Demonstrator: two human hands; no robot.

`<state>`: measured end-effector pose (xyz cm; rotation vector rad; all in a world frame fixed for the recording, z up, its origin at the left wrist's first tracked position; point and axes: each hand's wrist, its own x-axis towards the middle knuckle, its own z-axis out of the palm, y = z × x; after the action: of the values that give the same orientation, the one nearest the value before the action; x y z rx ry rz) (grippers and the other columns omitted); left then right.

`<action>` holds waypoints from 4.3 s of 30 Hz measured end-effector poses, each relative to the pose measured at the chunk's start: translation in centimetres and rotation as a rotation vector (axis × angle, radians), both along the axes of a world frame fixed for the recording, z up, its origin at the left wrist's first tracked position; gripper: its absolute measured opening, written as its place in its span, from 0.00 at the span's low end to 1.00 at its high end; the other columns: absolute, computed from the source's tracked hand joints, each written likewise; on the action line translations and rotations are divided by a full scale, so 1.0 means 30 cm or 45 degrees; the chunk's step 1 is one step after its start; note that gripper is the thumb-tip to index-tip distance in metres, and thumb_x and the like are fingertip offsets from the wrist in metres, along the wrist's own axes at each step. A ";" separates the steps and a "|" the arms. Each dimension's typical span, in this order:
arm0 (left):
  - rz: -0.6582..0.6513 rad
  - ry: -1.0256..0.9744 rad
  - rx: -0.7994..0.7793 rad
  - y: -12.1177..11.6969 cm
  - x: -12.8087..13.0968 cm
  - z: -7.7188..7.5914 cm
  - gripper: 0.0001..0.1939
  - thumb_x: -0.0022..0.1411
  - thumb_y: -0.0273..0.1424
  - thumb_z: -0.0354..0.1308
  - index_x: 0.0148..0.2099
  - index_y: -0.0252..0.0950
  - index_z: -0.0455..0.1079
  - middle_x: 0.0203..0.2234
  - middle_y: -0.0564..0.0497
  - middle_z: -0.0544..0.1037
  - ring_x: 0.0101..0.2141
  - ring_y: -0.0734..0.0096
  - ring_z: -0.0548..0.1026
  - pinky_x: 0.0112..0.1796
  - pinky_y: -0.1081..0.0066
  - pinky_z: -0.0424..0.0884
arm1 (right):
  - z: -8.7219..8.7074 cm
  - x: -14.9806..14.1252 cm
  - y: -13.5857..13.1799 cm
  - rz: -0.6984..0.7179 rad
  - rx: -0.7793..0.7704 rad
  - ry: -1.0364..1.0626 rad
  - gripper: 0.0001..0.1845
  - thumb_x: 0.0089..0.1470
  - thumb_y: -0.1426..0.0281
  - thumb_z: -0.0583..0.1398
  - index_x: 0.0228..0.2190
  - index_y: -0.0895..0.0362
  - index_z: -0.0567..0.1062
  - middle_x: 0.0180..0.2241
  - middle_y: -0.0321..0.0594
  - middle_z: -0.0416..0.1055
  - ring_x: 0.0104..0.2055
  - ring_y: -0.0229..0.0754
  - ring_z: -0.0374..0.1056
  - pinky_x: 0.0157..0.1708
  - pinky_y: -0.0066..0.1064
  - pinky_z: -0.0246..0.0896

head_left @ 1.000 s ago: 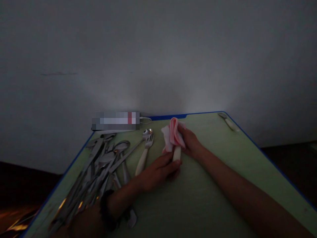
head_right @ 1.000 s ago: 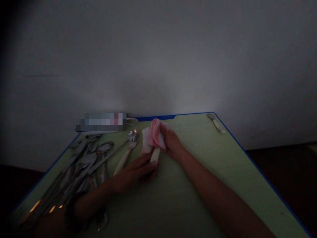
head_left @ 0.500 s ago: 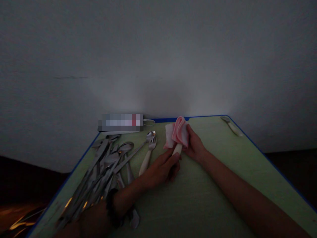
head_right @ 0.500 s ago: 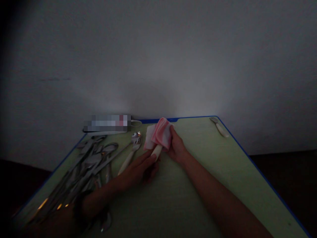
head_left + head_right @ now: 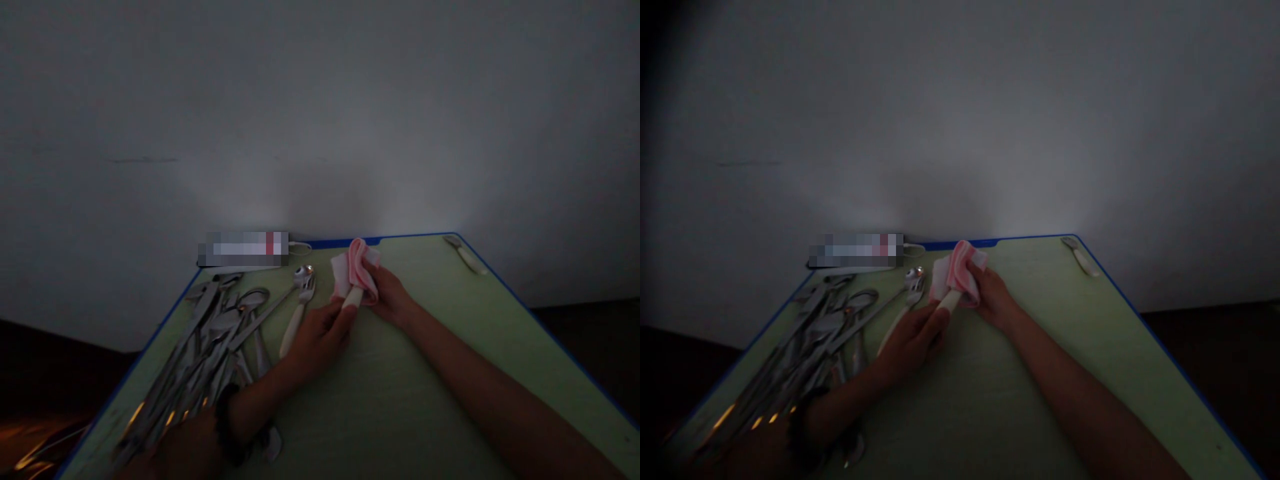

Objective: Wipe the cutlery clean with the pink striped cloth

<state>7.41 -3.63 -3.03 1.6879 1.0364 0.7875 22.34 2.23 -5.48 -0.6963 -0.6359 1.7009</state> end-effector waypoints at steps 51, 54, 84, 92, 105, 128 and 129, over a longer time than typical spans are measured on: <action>-0.080 0.278 0.176 0.014 0.020 0.001 0.14 0.62 0.38 0.46 0.28 0.36 0.60 0.20 0.54 0.66 0.23 0.73 0.62 0.26 0.73 0.59 | 0.016 -0.004 -0.033 0.178 0.113 -0.261 0.14 0.45 0.60 0.62 0.27 0.59 0.73 0.22 0.36 0.71 0.24 0.34 0.62 0.27 0.26 0.57; -0.113 0.242 0.080 0.016 0.022 0.000 0.16 0.62 0.41 0.45 0.27 0.36 0.60 0.17 0.56 0.64 0.20 0.75 0.61 0.23 0.74 0.58 | 0.017 -0.001 -0.025 0.111 0.026 -0.201 0.12 0.44 0.63 0.63 0.27 0.60 0.73 0.23 0.36 0.71 0.25 0.35 0.64 0.28 0.27 0.58; -0.298 1.158 0.746 0.058 -0.179 0.315 0.22 0.65 0.45 0.38 0.38 0.36 0.68 0.27 0.50 0.72 0.29 0.69 0.71 0.30 0.71 0.63 | 0.020 -0.101 -0.167 -0.098 1.155 -1.579 0.11 0.52 0.66 0.52 0.39 0.56 0.65 0.36 0.42 0.69 0.36 0.42 0.64 0.39 0.34 0.58; -0.298 1.392 0.847 0.073 -0.194 0.311 0.16 0.64 0.33 0.43 0.36 0.32 0.69 0.29 0.45 0.74 0.30 0.68 0.72 0.29 0.70 0.64 | 0.047 -0.088 -0.167 0.046 1.139 -1.916 0.12 0.51 0.66 0.53 0.38 0.57 0.65 0.34 0.43 0.70 0.35 0.42 0.65 0.36 0.33 0.57; -0.382 1.399 0.950 -0.014 -0.104 0.296 0.17 0.64 0.32 0.42 0.34 0.33 0.72 0.25 0.46 0.76 0.25 0.68 0.73 0.25 0.71 0.64 | 0.014 -0.057 -0.155 -0.187 1.563 -1.822 0.17 0.46 0.63 0.57 0.38 0.59 0.67 0.36 0.46 0.71 0.38 0.45 0.65 0.39 0.36 0.56; -0.299 1.244 1.145 0.155 -0.178 0.078 0.19 0.67 0.35 0.39 0.36 0.35 0.70 0.33 0.46 0.74 0.40 0.64 0.71 0.41 0.64 0.66 | 0.046 -0.030 -0.077 0.047 1.194 -2.506 0.19 0.54 0.53 0.50 0.31 0.56 0.67 0.28 0.39 0.72 0.28 0.39 0.66 0.25 0.29 0.43; -0.287 1.218 1.142 0.161 -0.182 0.070 0.19 0.67 0.35 0.39 0.36 0.34 0.69 0.33 0.46 0.73 0.40 0.65 0.70 0.42 0.65 0.65 | 0.046 -0.032 -0.073 0.053 1.206 -2.508 0.20 0.54 0.52 0.49 0.31 0.56 0.68 0.28 0.39 0.72 0.28 0.38 0.66 0.25 0.29 0.43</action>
<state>1.94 1.22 -0.94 3.0594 1.1209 0.2400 21.36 0.03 -4.09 -1.4210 -2.4725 0.0031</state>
